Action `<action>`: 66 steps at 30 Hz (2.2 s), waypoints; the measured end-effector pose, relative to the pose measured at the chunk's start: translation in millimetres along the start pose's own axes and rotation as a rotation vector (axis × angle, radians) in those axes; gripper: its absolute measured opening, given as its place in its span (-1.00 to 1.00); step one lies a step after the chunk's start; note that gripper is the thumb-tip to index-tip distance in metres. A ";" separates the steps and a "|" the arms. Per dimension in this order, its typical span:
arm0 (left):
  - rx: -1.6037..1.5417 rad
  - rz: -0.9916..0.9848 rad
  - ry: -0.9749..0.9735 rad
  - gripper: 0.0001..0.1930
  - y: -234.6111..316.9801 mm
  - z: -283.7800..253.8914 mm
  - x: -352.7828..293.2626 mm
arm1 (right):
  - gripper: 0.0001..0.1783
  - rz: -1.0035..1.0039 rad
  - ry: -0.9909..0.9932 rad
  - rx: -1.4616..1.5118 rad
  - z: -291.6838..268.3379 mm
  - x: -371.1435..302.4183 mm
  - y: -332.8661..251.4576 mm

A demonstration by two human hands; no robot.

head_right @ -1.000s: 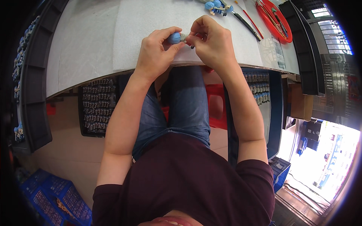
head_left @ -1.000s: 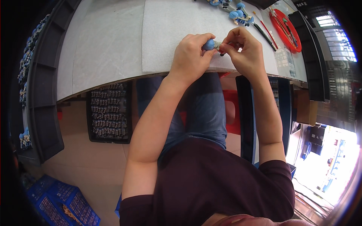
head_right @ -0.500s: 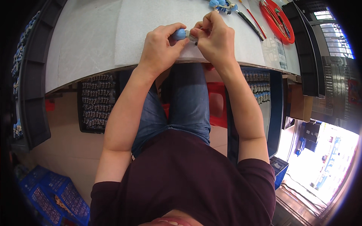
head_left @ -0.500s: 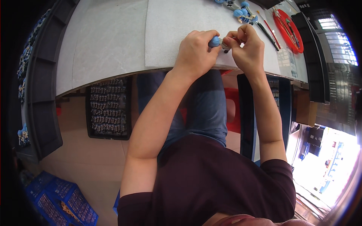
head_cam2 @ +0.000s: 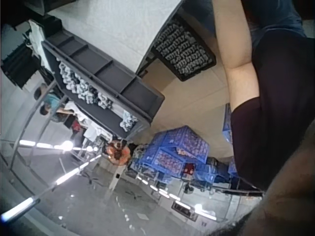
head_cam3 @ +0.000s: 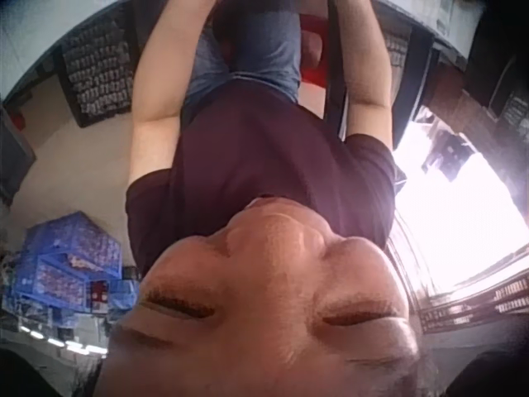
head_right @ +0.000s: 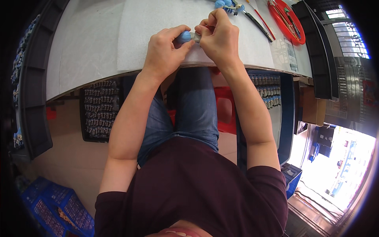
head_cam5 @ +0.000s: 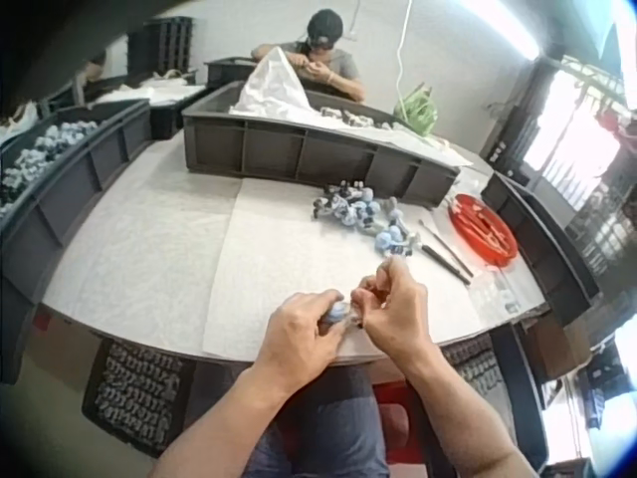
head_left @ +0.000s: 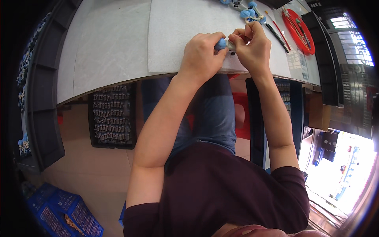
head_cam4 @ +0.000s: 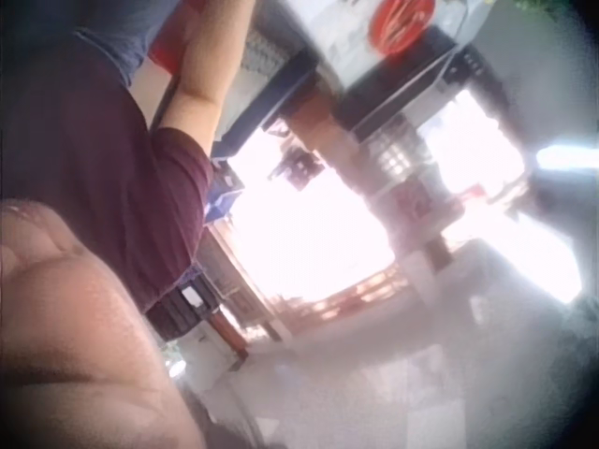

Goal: The person assembles small blue and white figurines at a workbench. They pick up individual parts, attach them to the main body of the figures, and place the completed units into a blue tray. The process involves repetitive handling of small components and organizing the finished items.

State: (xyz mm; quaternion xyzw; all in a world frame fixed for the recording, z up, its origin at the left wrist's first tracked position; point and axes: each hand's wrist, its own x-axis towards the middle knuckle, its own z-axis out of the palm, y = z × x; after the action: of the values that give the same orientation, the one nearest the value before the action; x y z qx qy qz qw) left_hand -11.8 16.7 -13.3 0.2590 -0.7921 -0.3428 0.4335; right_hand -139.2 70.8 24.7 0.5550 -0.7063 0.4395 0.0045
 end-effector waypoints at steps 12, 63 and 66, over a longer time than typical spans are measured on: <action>0.015 0.009 0.039 -0.72 0.3 0.5 -1.3 | -0.72 0.031 0.043 0.065 3.2 -13.4 -3.8; 0.075 0.076 0.104 -0.76 -1.7 6.2 -8.8 | -0.83 -0.033 0.034 -0.093 8.7 -8.4 -4.9; 0.070 0.101 0.089 -0.77 -2.6 5.0 -6.3 | -0.82 -0.088 0.045 -0.091 6.3 -14.7 -8.0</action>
State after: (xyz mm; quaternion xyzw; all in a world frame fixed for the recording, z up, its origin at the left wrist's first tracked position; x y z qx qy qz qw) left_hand -12.7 21.1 -20.4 0.2486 -0.7955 -0.2807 0.4759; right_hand -124.2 78.3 18.5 0.5745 -0.7002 0.4188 0.0647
